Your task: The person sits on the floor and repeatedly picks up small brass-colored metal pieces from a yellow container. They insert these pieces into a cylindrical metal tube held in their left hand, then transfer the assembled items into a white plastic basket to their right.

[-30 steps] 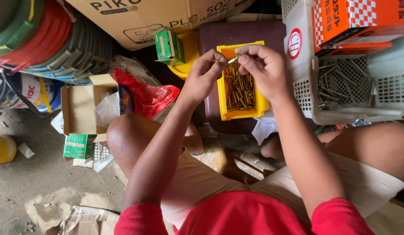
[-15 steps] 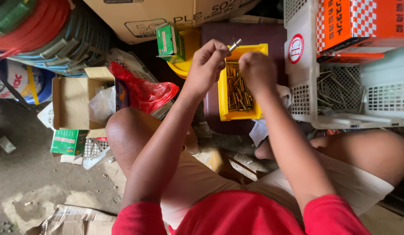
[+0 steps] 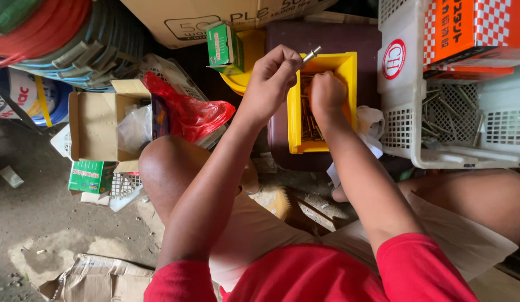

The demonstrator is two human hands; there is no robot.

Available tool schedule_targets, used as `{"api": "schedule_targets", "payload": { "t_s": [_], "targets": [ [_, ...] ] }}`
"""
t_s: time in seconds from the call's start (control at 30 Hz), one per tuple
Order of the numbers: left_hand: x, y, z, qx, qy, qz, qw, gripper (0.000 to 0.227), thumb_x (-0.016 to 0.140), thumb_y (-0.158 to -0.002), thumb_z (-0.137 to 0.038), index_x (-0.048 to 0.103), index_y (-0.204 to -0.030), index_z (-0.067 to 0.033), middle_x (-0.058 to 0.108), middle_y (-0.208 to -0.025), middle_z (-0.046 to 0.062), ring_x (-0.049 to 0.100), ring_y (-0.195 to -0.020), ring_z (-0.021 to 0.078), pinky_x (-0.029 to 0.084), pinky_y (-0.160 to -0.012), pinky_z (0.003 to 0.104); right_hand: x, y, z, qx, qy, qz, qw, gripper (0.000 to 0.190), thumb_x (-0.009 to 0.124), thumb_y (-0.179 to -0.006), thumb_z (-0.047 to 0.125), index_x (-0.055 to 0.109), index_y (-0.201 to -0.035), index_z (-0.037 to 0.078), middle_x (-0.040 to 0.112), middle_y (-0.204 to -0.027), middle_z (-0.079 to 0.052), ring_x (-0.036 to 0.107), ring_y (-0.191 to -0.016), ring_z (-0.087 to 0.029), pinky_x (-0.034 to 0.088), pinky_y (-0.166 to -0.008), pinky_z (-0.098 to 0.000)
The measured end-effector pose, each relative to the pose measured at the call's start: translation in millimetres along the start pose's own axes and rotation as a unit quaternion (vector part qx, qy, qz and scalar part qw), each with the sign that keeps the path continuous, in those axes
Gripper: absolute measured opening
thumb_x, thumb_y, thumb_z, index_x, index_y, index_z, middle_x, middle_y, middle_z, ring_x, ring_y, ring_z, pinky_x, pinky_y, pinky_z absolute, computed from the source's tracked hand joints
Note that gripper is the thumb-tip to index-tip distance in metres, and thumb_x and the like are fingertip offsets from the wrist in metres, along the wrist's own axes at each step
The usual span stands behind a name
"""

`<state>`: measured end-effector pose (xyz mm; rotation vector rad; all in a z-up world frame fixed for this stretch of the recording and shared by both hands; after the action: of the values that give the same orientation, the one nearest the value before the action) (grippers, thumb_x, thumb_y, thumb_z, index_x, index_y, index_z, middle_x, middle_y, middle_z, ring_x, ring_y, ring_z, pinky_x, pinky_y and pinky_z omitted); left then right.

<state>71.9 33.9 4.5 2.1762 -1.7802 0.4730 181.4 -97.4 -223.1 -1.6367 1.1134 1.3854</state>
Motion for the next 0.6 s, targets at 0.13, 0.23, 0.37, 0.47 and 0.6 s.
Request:
{"api": "schedule_targets", "payload": {
  "t_s": [0.13, 0.23, 0.37, 0.47, 0.6],
  "targets": [
    [3.6, 1.3, -4.5, -0.007, -0.041, -0.005, 0.999, 0.014, 0.051, -0.09, -0.016, 0.049, -0.077, -0.0113, 0.034, -0.061, -0.004, 0.029, -0.055, 0.0052, 0.023, -0.049, 0.021, -0.3, -2.0, -2.0, -0.007, -0.019, 0.006, 1.0, 0.018, 0.057, -0.081, 0.016, 0.074, -0.086, 0.011, 0.068, -0.081, -0.006, 0.068, -0.075, -0.031, 0.053, -0.062, -0.0422],
    [4.7, 1.6, -3.8, -0.011, -0.036, -0.003, 0.999, 0.015, 0.052, -0.09, -0.017, 0.049, -0.077, -0.0112, 0.036, -0.061, -0.004, 0.029, -0.055, 0.0053, 0.022, -0.049, 0.021, 2.6, -3.7, -1.8, -0.001, 0.029, 0.034, 0.999, 0.019, 0.056, -0.086, 0.014, 0.074, -0.083, 0.018, 0.068, -0.08, -0.001, 0.068, -0.073, -0.025, 0.053, -0.057, -0.0369],
    [3.4, 2.7, -3.4, -0.03, -0.055, -0.013, 0.998, 0.014, 0.052, -0.09, -0.018, 0.05, -0.077, -0.0123, 0.037, -0.06, -0.002, 0.03, -0.053, 0.0053, 0.021, -0.045, 0.02, 13.3, -7.0, -2.3, -0.005, 0.029, 0.003, 1.0, 0.016, 0.058, -0.086, 0.016, 0.074, -0.083, 0.016, 0.067, -0.078, -0.001, 0.068, -0.07, -0.023, 0.053, -0.056, -0.0346],
    [1.5, 2.4, -1.1, -0.03, -0.047, -0.01, 0.998, 0.013, 0.052, -0.09, -0.018, 0.05, -0.078, -0.0121, 0.037, -0.06, -0.003, 0.029, -0.052, 0.005, 0.02, -0.043, 0.02, 6.2, -5.4, 1.5, -0.017, 0.053, -0.016, 0.998, 0.016, 0.058, -0.085, 0.019, 0.074, -0.083, 0.016, 0.066, -0.077, -0.001, 0.068, -0.066, -0.022, 0.052, -0.052, -0.0358],
    [2.9, 2.1, -3.4, -0.03, -0.048, -0.012, 0.998, 0.014, 0.052, -0.09, -0.017, 0.049, -0.077, -0.0117, 0.035, -0.06, -0.004, 0.029, -0.052, 0.0045, 0.019, -0.043, 0.02, 36.6, -12.3, -11.7, 0.055, -0.057, -0.054, 0.995, 0.024, 0.056, -0.09, 0.029, 0.067, -0.081, 0.01, 0.069, -0.068, -0.005, 0.068, -0.061, -0.027, 0.051, -0.054, -0.0396]
  ]
}}
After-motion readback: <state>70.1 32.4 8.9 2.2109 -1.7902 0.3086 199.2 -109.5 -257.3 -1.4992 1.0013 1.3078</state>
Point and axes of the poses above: each hand's wrist, its own y-axis away from the middle knuckle, its own x-axis out of the palm, z = x × y, the point moved 7 cm from there along -y, towards the middle knuckle
